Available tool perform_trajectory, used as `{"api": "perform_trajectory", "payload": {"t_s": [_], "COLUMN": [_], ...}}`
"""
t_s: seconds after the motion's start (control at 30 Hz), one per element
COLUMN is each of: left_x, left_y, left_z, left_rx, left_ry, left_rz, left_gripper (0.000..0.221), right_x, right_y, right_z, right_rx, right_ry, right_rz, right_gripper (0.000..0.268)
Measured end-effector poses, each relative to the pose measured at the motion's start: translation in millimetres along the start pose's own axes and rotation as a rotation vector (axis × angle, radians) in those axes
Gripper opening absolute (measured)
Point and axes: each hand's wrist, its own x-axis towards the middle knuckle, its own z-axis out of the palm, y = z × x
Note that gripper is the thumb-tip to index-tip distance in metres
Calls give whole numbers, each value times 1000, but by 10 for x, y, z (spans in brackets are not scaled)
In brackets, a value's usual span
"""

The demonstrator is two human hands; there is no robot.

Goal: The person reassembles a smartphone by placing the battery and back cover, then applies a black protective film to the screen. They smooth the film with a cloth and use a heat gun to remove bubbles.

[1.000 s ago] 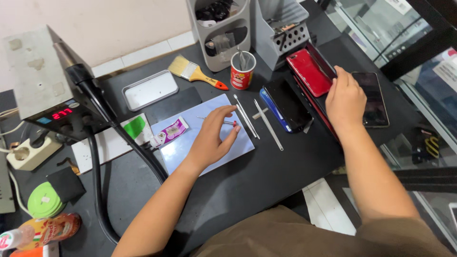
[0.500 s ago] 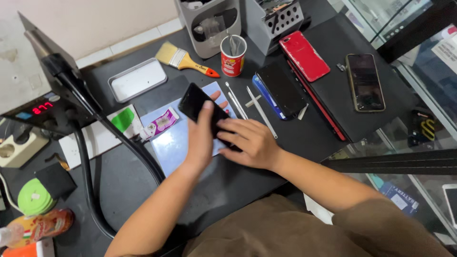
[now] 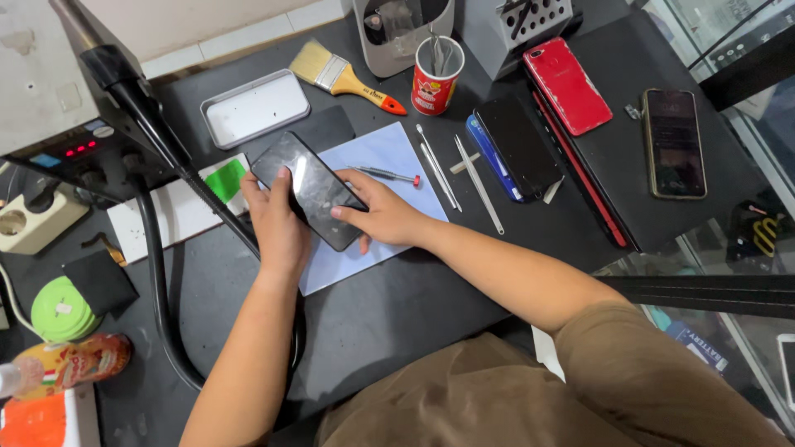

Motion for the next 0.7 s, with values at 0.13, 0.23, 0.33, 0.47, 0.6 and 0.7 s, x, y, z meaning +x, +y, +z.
{"api": "perform_trajectory", "payload": {"t_s": [0.13, 0.23, 0.33, 0.47, 0.6, 0.7], "left_x": [54, 23, 47, 76, 96, 99], "left_y": [-71, -167, -206, -158, -145, -129], "left_z": [-8, -15, -37, -101, -141, -150], "left_rx": [113, 315, 319, 235, 123, 146], "left_ry": [-144, -239, -251, -181, -183, -197], "left_rz": [39, 45, 58, -46, -123, -127], "left_gripper": [59, 75, 82, 78, 70, 64], "right_x": [138, 269, 375, 286, 254, 264], "right_y": [178, 250, 241, 168, 106, 94], "right_z": [0, -34, 0, -15, -108, -102], "right_rx": [74, -186, -282, -373, -399, -386], "right_ry": [188, 338, 318, 177, 61, 48], "right_rz": [-164, -392, -438, -417, -513, -477], "right_gripper": [58, 58, 56, 68, 74, 74]}}
